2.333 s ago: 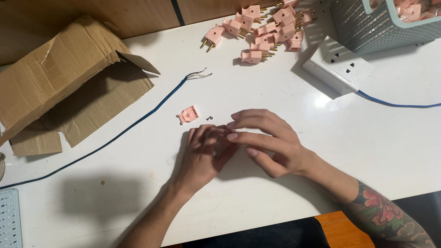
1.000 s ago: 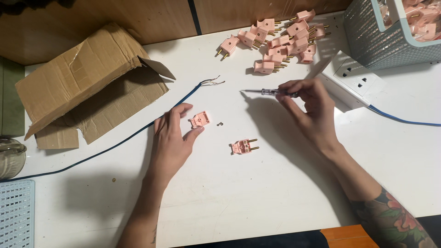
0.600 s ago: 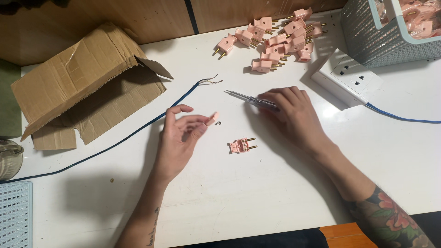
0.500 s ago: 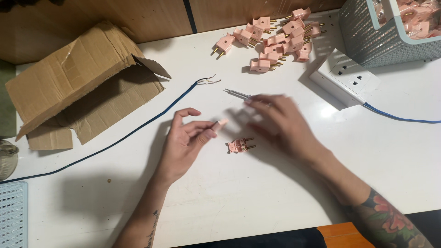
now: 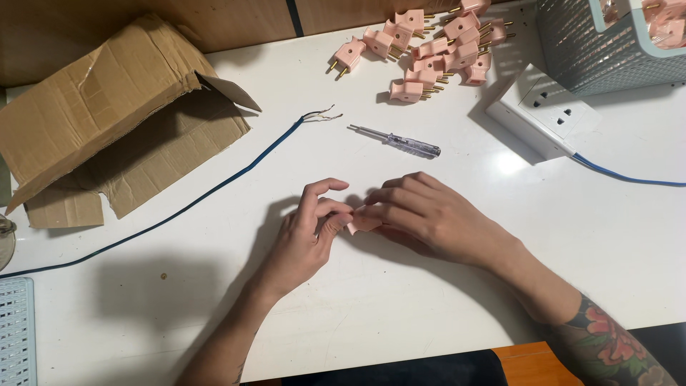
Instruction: The person disassembles a pink electrical plug using a screwdriver, handles the internal metal components and wires, and then begins to reassemble the plug casing around the wire.
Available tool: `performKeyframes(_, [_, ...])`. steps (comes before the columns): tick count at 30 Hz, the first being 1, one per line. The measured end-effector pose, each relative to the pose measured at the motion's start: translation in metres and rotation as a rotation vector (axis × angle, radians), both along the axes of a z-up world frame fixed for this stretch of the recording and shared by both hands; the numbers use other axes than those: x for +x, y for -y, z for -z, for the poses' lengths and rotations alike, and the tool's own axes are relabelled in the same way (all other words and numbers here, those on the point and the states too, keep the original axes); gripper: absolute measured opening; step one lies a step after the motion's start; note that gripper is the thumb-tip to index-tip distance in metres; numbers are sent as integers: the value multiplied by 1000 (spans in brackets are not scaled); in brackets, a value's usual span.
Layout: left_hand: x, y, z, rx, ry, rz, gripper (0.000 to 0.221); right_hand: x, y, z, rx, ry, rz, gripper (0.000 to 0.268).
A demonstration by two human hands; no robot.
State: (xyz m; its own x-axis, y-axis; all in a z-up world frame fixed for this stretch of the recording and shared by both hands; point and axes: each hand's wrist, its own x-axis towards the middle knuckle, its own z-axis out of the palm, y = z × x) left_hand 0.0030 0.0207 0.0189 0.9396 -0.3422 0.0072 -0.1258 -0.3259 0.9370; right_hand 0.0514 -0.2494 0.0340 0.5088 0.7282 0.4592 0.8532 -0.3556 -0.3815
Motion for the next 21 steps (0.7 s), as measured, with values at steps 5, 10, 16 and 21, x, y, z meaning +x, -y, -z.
performKeyframes(5, [7,-8,2,239,246,59,67,3,7,-8,-51,-200,25,40])
performKeyframes(10, [9,-9,0,415,460,131,90,3,7,4,-124,-162,33,31])
performKeyframes(16, [10,-9,0,442,493,133,83,4,7,2,-166,-211,26,26])
performKeyframes(21, [10,-7,-1,440,531,130,76,7,9,-5,-185,-250,6,30])
